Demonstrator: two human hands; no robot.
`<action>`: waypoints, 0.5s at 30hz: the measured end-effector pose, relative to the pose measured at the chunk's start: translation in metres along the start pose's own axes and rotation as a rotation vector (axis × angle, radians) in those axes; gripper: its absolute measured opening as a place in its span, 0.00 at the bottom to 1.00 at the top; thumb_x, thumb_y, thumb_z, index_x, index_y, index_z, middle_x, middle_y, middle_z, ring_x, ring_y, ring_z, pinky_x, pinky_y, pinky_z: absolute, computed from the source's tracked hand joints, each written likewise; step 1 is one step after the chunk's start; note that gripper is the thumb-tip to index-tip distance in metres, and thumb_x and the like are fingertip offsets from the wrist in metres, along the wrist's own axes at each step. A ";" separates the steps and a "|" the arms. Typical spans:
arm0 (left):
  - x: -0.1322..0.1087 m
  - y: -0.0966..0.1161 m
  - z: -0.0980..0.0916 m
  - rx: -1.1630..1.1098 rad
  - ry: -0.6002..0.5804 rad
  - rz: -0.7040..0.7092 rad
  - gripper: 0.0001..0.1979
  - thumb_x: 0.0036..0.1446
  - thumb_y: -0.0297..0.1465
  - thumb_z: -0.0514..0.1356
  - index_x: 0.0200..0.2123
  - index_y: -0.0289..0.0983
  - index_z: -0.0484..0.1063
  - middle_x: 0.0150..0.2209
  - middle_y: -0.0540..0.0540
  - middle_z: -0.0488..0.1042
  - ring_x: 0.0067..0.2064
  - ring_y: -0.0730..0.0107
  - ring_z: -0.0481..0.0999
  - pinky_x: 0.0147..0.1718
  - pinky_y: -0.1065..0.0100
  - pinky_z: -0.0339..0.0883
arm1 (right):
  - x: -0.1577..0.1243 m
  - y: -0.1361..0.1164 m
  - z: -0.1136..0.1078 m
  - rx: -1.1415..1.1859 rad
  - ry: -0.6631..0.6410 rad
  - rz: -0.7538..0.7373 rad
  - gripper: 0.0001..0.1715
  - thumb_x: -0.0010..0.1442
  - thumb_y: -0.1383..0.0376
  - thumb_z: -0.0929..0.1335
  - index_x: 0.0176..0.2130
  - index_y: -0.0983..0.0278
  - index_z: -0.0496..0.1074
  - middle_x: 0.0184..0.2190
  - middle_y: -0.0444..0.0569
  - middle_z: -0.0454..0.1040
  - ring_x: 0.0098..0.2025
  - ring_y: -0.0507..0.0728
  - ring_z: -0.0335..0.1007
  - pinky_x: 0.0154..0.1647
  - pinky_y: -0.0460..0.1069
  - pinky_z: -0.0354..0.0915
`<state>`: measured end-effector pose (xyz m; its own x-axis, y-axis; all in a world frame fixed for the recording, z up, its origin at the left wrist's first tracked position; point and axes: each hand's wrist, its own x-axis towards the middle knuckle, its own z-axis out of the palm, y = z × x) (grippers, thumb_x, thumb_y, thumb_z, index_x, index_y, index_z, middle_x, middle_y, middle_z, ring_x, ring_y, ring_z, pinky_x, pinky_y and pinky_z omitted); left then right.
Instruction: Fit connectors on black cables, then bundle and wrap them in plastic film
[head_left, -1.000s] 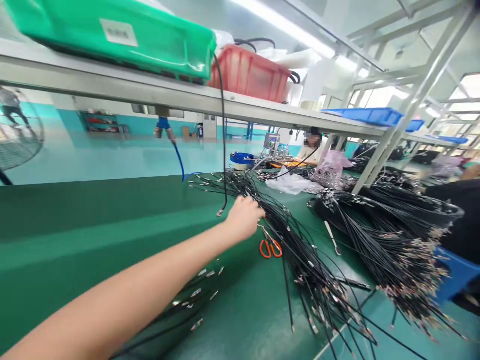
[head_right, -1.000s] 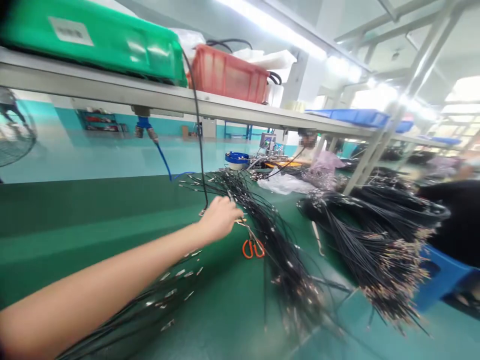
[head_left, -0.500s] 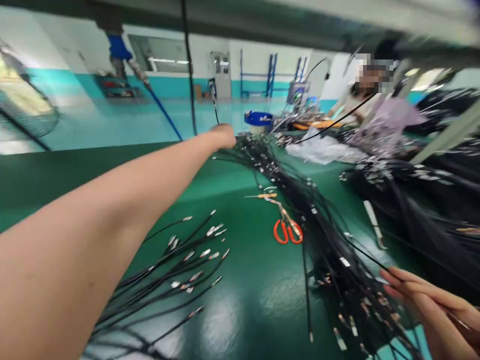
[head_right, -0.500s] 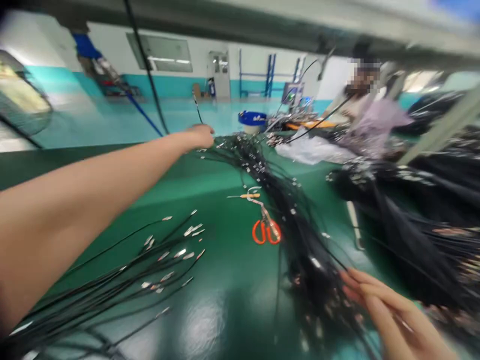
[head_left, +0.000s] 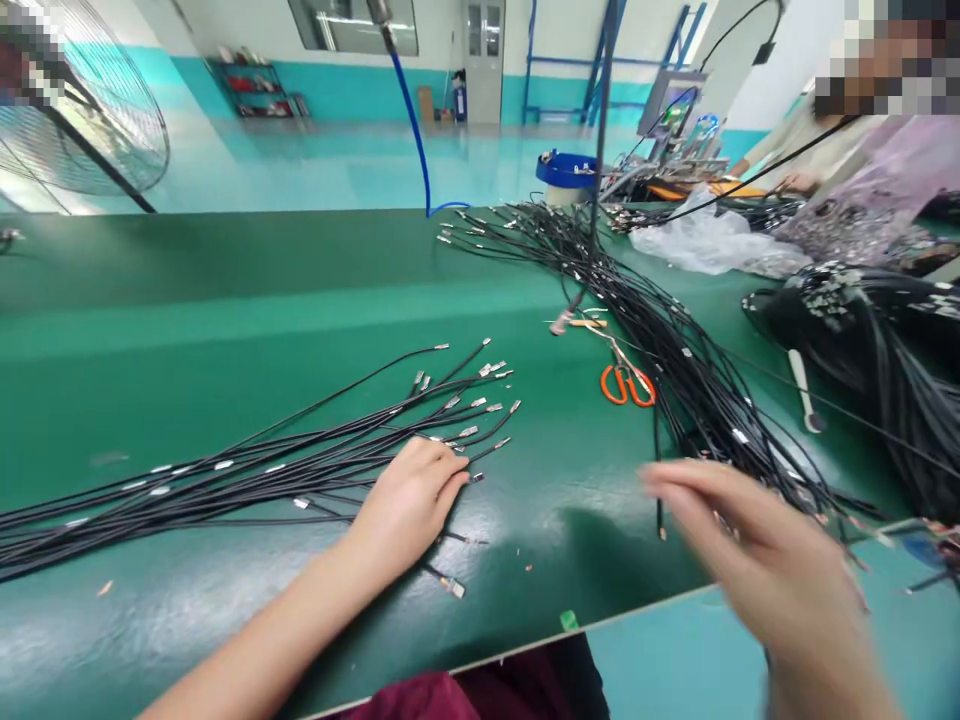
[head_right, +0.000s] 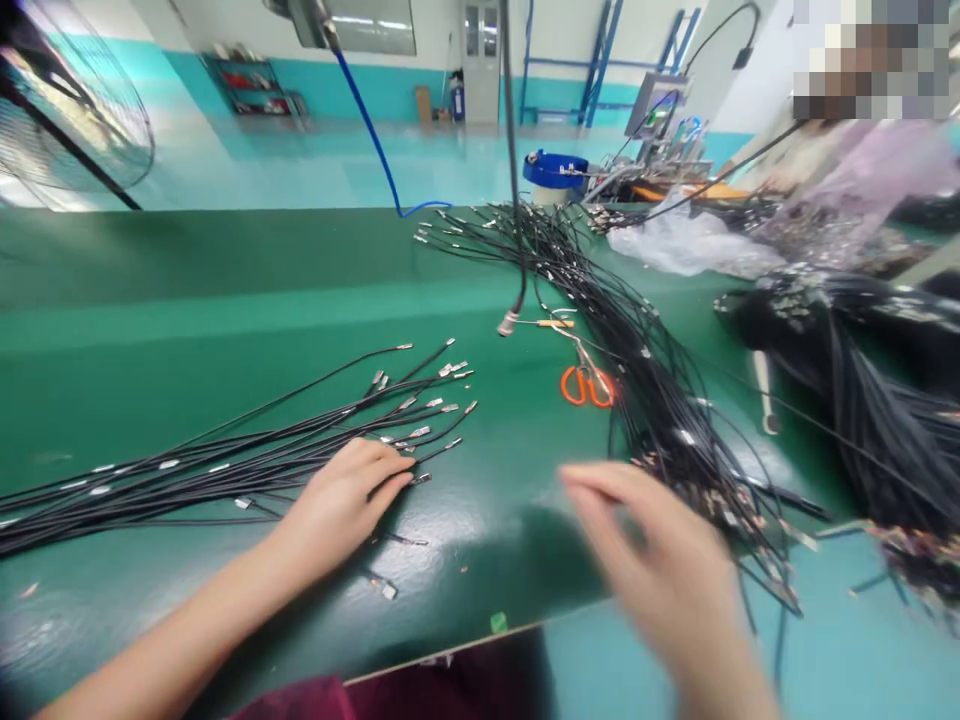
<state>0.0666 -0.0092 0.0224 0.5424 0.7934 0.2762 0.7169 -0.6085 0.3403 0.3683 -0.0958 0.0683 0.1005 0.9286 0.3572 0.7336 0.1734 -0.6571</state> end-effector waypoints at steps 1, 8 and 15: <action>0.000 0.000 0.007 0.003 0.010 -0.011 0.12 0.61 0.33 0.51 0.40 0.35 0.72 0.37 0.44 0.69 0.40 0.67 0.65 0.41 0.65 0.62 | 0.014 -0.011 0.026 0.016 -0.169 -0.076 0.10 0.59 0.64 0.64 0.42 0.56 0.71 0.41 0.47 0.71 0.42 0.55 0.67 0.45 0.51 0.63; 0.001 -0.006 0.022 -0.124 0.097 -0.067 0.10 0.59 0.33 0.55 0.39 0.36 0.74 0.35 0.46 0.68 0.39 0.68 0.64 0.40 0.66 0.61 | 0.084 -0.012 0.123 0.052 -0.568 -0.096 0.08 0.56 0.63 0.66 0.35 0.63 0.75 0.36 0.47 0.71 0.36 0.51 0.65 0.42 0.49 0.61; 0.002 -0.005 0.001 -0.452 0.096 -0.079 0.11 0.61 0.33 0.53 0.37 0.37 0.74 0.31 0.50 0.71 0.35 0.73 0.67 0.38 0.68 0.61 | 0.076 -0.042 0.094 0.623 -0.664 0.375 0.19 0.54 0.54 0.68 0.30 0.70 0.71 0.25 0.48 0.70 0.25 0.48 0.64 0.27 0.44 0.60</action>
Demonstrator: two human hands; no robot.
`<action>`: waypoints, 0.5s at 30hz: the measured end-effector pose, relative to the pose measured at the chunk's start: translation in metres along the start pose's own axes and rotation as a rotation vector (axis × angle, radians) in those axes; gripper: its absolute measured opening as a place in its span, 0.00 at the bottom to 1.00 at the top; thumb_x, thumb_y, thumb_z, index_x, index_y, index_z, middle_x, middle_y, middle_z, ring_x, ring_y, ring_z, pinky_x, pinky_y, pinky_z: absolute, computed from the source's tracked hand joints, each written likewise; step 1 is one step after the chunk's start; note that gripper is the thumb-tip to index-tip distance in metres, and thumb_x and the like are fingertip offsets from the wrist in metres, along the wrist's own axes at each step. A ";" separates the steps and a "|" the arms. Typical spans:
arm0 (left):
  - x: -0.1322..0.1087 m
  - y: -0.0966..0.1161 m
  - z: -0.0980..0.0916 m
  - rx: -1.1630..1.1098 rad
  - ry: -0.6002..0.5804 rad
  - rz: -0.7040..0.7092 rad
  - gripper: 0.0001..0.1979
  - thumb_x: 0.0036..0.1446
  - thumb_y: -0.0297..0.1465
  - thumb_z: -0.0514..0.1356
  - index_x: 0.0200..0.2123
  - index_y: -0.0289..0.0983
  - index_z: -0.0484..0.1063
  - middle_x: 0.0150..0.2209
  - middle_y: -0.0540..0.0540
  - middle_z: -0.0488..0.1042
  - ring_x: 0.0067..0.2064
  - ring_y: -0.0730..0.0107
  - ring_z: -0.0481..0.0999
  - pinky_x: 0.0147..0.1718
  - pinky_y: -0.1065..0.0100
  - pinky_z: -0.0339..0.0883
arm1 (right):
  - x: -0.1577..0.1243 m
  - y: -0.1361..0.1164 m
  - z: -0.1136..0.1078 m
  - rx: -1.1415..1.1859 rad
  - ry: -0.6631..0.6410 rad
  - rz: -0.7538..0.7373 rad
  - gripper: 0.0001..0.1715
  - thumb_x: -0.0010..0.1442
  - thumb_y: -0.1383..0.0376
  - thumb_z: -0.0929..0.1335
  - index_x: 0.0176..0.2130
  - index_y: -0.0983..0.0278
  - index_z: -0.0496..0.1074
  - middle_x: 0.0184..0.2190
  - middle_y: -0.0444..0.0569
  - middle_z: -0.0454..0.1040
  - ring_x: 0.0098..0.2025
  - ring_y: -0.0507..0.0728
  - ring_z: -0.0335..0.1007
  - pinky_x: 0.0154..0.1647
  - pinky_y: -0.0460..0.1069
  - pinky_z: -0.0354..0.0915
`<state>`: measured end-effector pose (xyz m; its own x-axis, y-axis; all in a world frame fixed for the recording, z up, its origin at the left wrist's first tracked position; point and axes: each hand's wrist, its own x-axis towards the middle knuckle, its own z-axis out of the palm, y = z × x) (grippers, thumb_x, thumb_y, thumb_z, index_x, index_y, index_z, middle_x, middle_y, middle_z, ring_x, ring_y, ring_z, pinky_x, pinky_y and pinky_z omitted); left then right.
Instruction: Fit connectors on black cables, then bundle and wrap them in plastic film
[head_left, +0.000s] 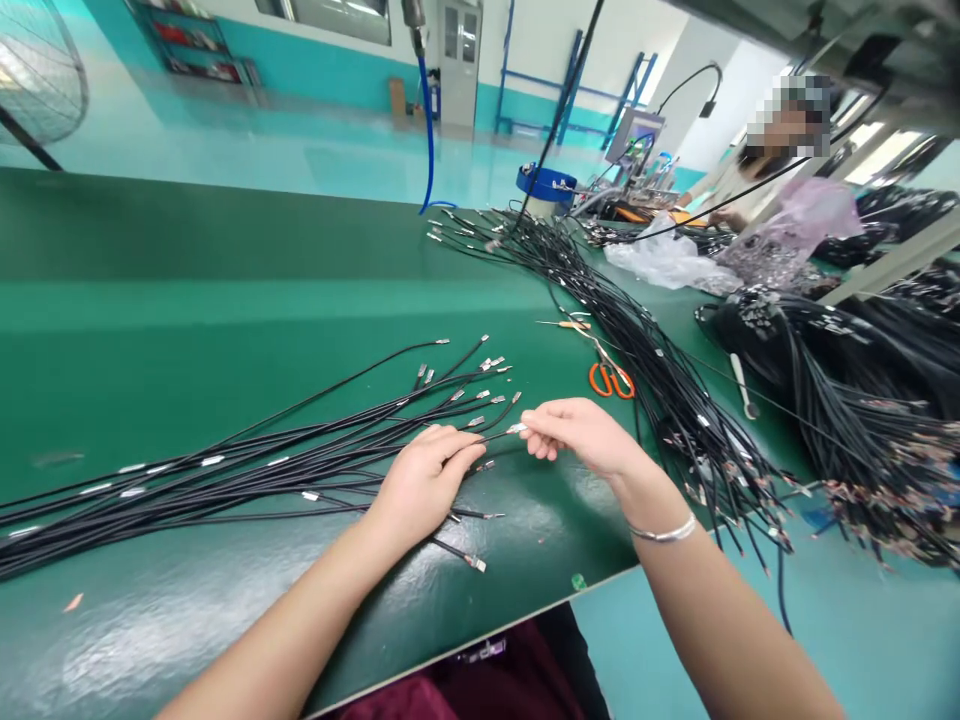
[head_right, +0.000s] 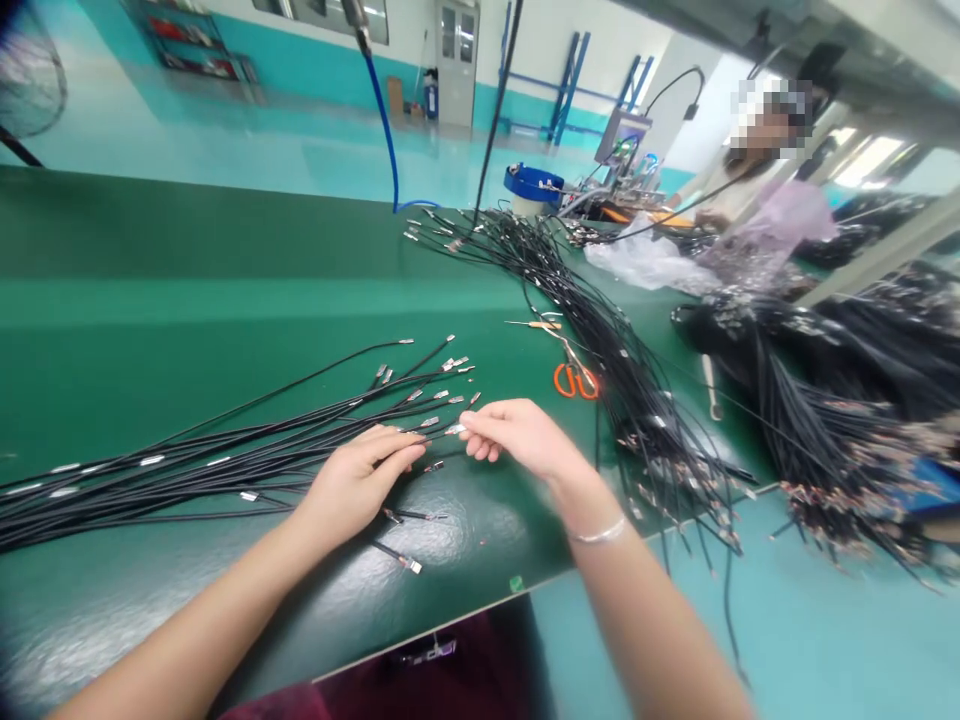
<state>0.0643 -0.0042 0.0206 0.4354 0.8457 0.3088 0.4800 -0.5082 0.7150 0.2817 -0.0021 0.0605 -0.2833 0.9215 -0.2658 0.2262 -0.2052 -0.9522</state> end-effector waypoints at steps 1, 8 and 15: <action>0.000 0.001 -0.003 -0.024 -0.004 -0.003 0.11 0.61 0.33 0.53 0.37 0.37 0.74 0.30 0.50 0.71 0.35 0.73 0.67 0.37 0.69 0.61 | -0.002 -0.003 0.002 0.058 -0.005 -0.002 0.20 0.54 0.54 0.68 0.30 0.70 0.70 0.24 0.48 0.70 0.24 0.47 0.63 0.26 0.44 0.60; -0.003 0.007 -0.009 -0.038 0.014 0.063 0.12 0.61 0.33 0.52 0.39 0.38 0.75 0.30 0.49 0.72 0.34 0.73 0.66 0.36 0.69 0.60 | -0.009 -0.010 0.010 0.009 0.116 -0.149 0.19 0.58 0.54 0.65 0.31 0.69 0.67 0.26 0.47 0.69 0.27 0.47 0.64 0.28 0.43 0.61; -0.004 0.011 -0.011 -0.018 0.011 0.105 0.12 0.61 0.34 0.53 0.41 0.39 0.75 0.30 0.49 0.72 0.34 0.72 0.66 0.36 0.68 0.61 | -0.023 -0.009 0.015 0.003 0.082 -0.138 0.18 0.56 0.55 0.67 0.31 0.68 0.71 0.28 0.48 0.72 0.28 0.48 0.66 0.31 0.44 0.63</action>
<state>0.0601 -0.0115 0.0342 0.4739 0.7895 0.3900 0.4182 -0.5915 0.6894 0.2719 -0.0269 0.0734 -0.2340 0.9649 -0.1190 0.1872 -0.0754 -0.9794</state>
